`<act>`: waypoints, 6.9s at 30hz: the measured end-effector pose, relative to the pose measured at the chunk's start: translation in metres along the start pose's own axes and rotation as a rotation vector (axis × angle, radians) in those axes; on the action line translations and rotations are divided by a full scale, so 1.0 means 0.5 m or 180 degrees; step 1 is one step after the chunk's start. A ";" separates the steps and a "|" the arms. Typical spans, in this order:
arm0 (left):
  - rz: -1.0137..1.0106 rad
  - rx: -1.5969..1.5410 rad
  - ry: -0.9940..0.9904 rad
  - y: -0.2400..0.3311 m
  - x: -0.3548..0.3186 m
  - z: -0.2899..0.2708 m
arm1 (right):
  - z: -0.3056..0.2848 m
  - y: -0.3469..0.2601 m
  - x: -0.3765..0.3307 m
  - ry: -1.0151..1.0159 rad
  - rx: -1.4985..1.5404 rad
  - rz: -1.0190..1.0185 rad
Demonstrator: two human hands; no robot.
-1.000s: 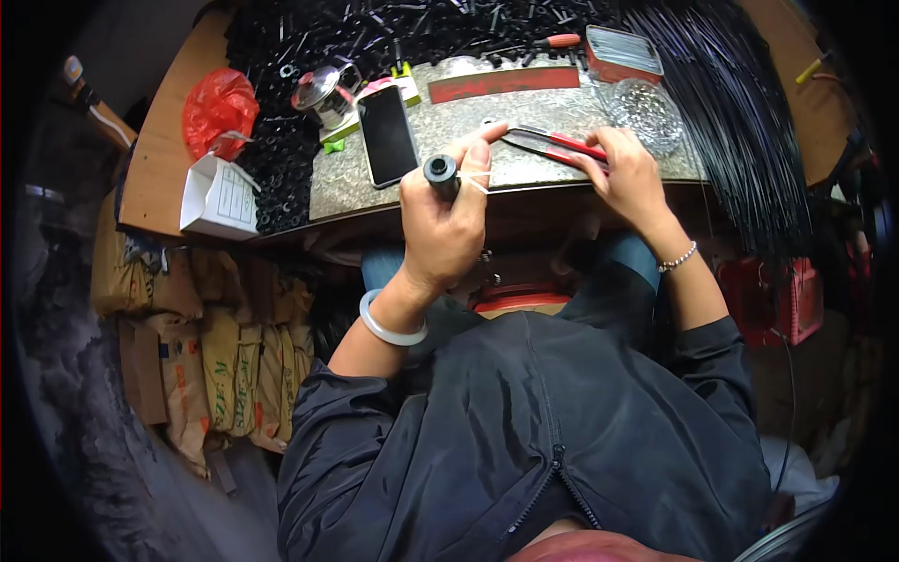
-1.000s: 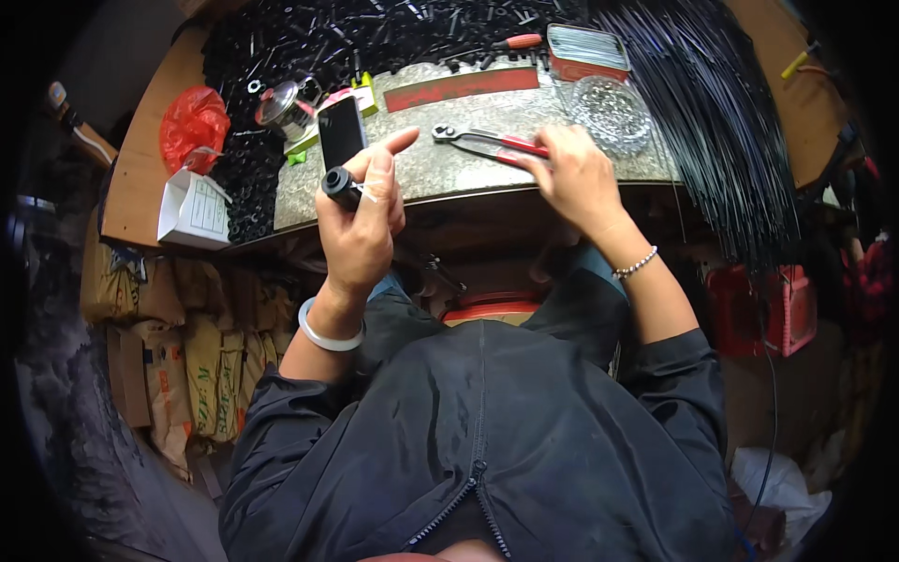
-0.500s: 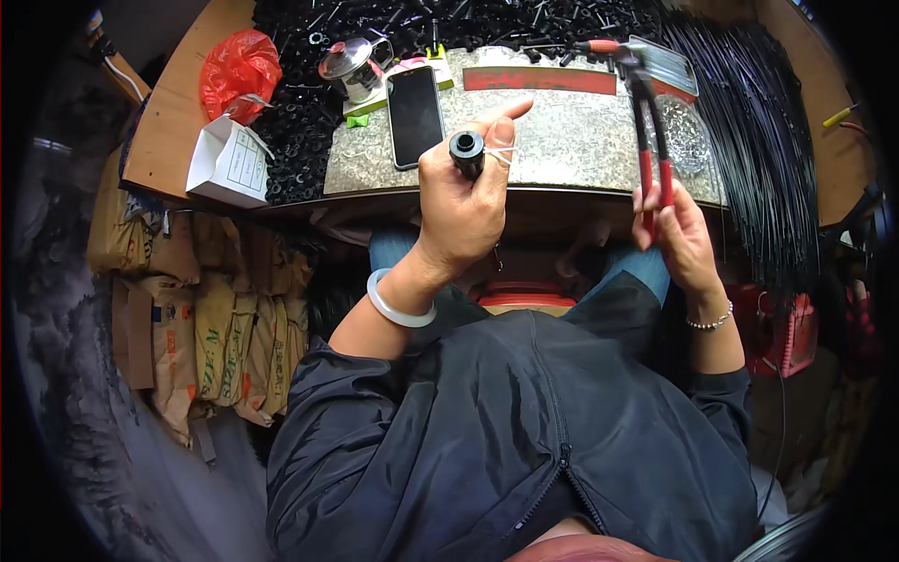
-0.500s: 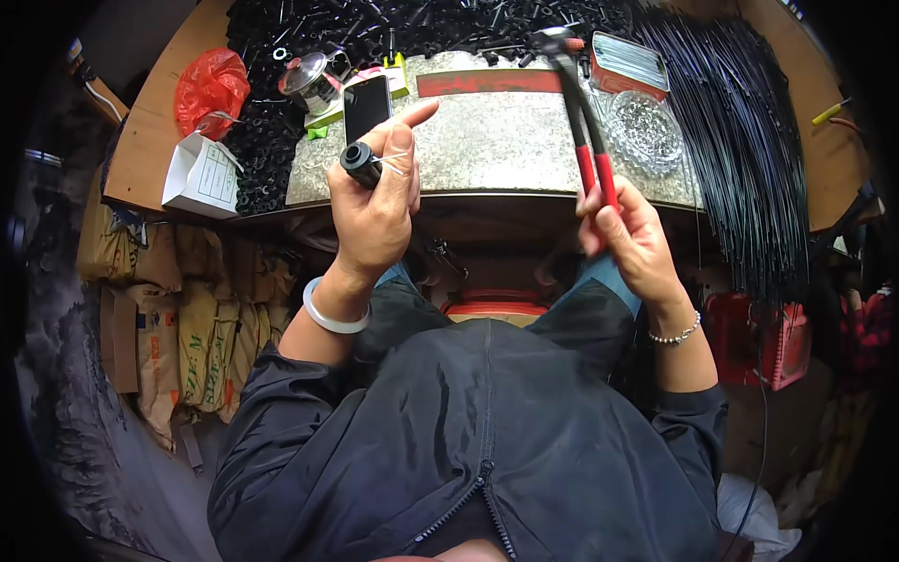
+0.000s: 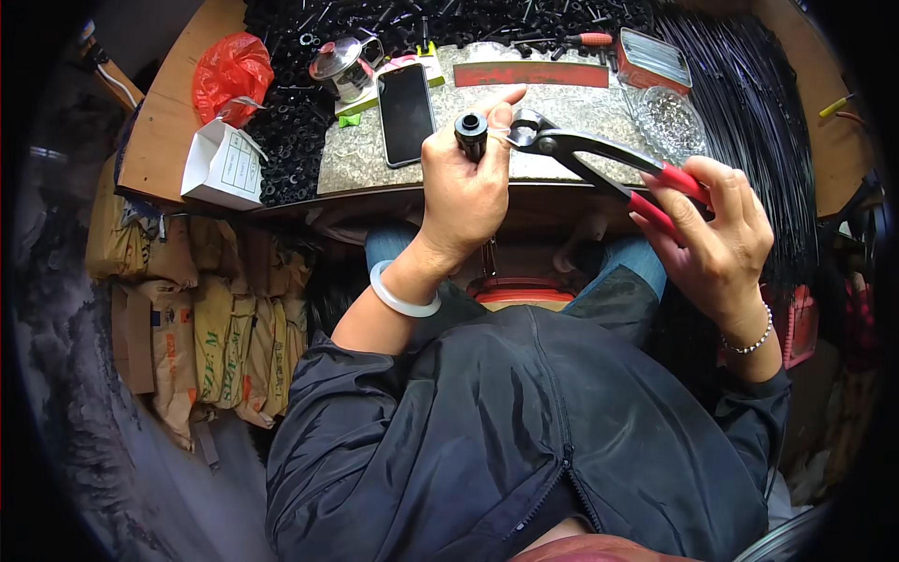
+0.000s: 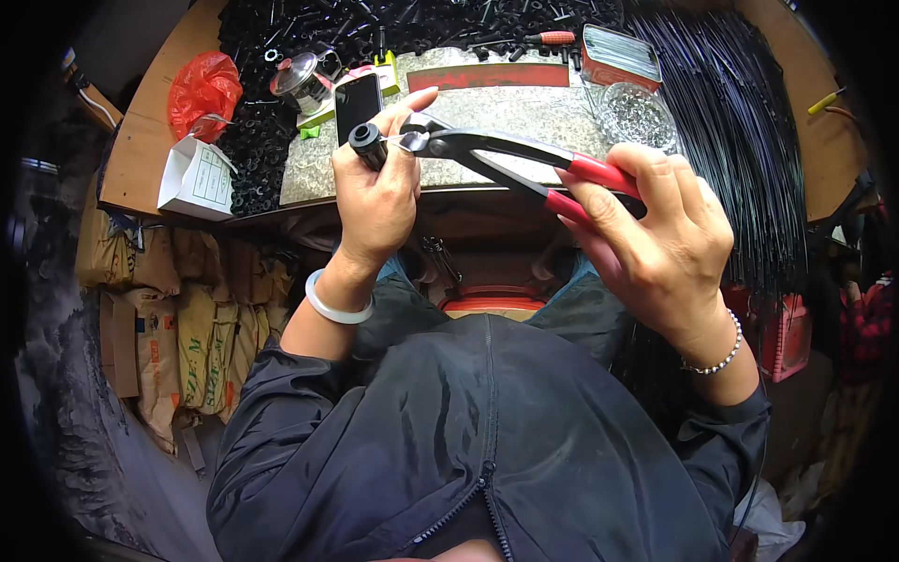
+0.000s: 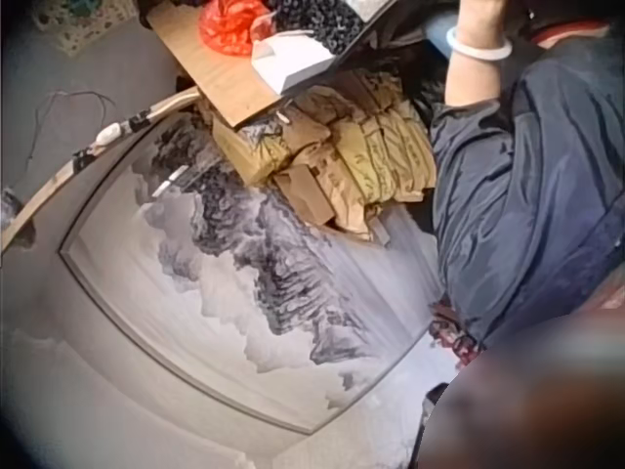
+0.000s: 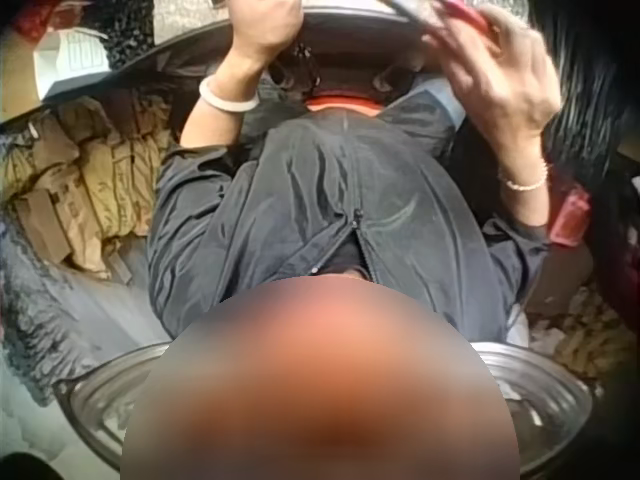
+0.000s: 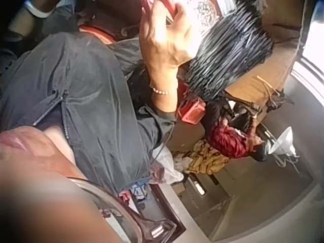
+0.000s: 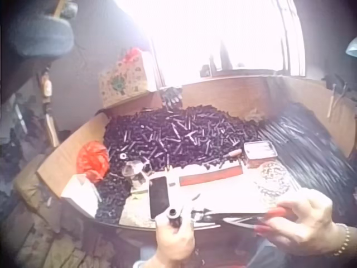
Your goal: Assembling, sorting, and crimping wire bundles for electronic components.
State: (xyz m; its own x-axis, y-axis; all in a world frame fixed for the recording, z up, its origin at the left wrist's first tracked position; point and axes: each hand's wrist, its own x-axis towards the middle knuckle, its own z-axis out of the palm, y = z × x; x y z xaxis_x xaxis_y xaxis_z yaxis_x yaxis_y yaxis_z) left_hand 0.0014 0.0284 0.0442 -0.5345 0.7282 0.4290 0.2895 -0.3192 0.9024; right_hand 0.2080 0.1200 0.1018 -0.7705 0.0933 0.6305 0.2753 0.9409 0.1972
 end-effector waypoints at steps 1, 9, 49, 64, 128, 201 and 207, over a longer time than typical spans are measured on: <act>-0.0024 -0.0038 -0.0016 0.001 0.000 -0.001 | -0.004 -0.001 0.001 0.0000 0.0005 0.0000; 0.0231 0.0047 0.0029 -0.010 -0.003 0.002 | 0.001 -0.011 -0.009 0.0035 -0.0202 -0.0202; -0.0234 0.0025 -0.0396 0.023 -0.045 0.037 | 0.046 -0.018 -0.073 -0.1993 0.4250 0.1234; -0.0214 0.0075 0.0029 -0.012 -0.036 0.042 | 0.136 0.040 -0.093 -0.1422 0.3025 0.1792; 0.0126 -0.0487 -0.0486 0.032 -0.052 0.056 | 0.167 -0.111 0.040 0.2063 0.2875 0.0214; -0.0385 -0.0784 -0.0230 0.078 -0.017 0.021 | -0.035 0.004 0.051 -0.2817 0.4125 0.1593; -0.0099 0.0058 -0.0319 0.074 -0.006 0.016 | -0.083 0.023 0.103 -0.2933 0.3523 0.1626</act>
State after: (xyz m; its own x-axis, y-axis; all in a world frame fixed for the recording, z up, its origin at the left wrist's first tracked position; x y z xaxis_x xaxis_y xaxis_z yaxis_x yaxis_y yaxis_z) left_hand 0.0201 0.0196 0.0759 -0.4616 0.7949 0.3938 0.2889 -0.2851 0.9139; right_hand 0.1952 0.1224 0.1677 -0.9226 0.2432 -0.2994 0.3821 0.4702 -0.7956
